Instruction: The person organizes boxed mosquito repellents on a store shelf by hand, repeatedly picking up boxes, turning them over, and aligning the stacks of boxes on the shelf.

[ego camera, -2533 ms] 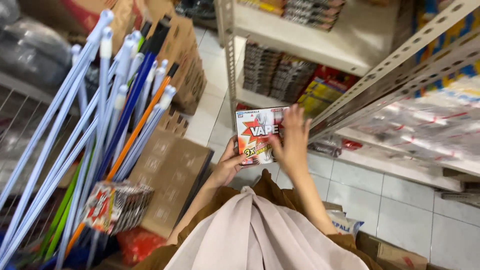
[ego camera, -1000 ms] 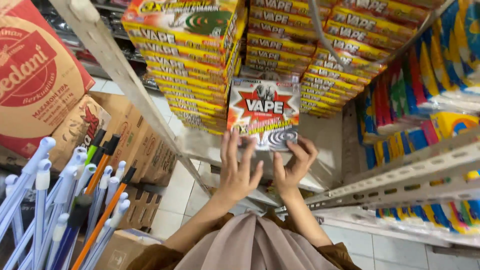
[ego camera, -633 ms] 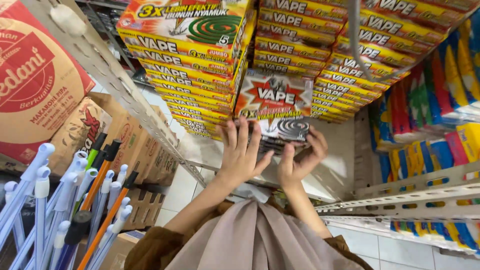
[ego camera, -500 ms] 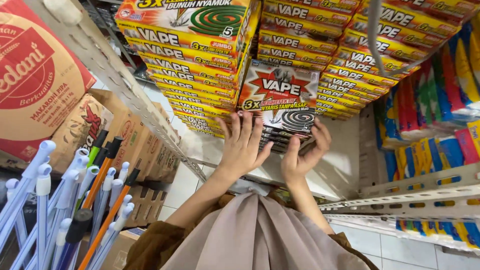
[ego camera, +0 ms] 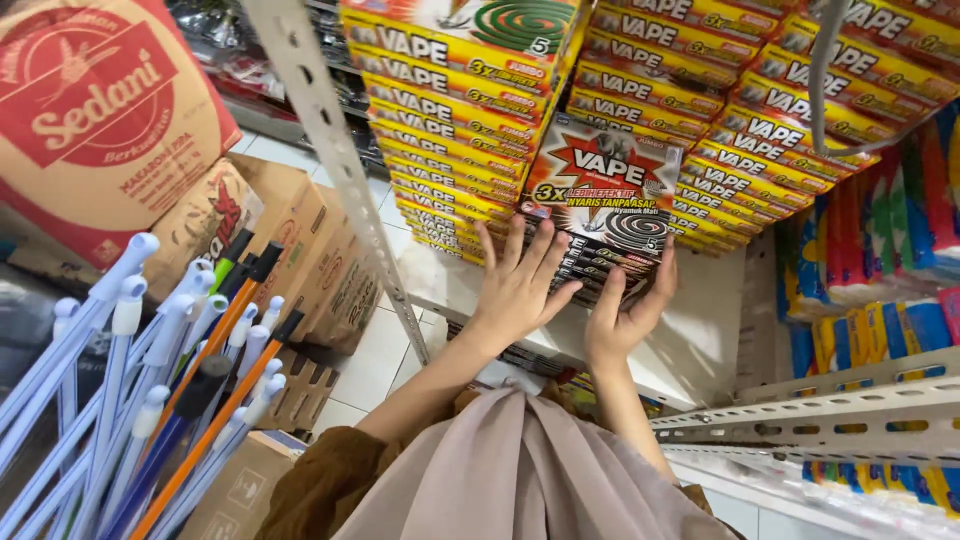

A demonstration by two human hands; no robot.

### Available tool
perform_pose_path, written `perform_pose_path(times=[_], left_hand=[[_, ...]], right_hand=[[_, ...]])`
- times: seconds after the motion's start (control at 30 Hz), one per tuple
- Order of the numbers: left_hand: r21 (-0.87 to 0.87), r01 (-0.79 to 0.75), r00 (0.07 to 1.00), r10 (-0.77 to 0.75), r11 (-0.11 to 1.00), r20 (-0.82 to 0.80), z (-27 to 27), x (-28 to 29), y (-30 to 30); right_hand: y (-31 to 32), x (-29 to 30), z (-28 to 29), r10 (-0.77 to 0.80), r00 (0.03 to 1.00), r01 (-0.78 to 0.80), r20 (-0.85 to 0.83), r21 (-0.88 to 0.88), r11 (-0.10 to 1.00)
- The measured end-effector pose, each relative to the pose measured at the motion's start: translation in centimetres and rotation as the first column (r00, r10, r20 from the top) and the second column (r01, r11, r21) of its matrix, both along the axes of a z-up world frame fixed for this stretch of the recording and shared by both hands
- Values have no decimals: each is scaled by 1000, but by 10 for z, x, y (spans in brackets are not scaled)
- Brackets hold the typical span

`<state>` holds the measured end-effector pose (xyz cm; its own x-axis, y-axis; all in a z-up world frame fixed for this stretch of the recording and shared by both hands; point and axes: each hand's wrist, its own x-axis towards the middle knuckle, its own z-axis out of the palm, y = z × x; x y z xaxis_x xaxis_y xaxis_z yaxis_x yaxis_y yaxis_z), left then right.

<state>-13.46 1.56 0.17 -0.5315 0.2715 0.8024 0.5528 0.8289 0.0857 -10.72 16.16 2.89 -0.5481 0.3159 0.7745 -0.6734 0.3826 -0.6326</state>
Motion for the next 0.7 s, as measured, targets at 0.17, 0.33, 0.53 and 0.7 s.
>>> perform_pose_path(times=[0.17, 0.33, 0.53, 0.7], left_hand=[[-1, 5, 985, -4, 1000, 170, -5, 36, -4], [166, 44, 926, -103, 985, 364, -28, 123, -7], [247, -154, 880, 19, 957, 474, -56, 240, -32], [240, -441, 770, 226, 865, 597, -85, 348, -64]], right_hand=[[1, 34, 6, 87, 976, -90, 200, 6, 996], [-4, 93, -2, 225, 944, -235, 242, 16, 972], [-28, 177, -28, 447, 842, -467, 303, -7, 884], [-63, 241, -55, 631, 636, -667, 444, -94, 739]])
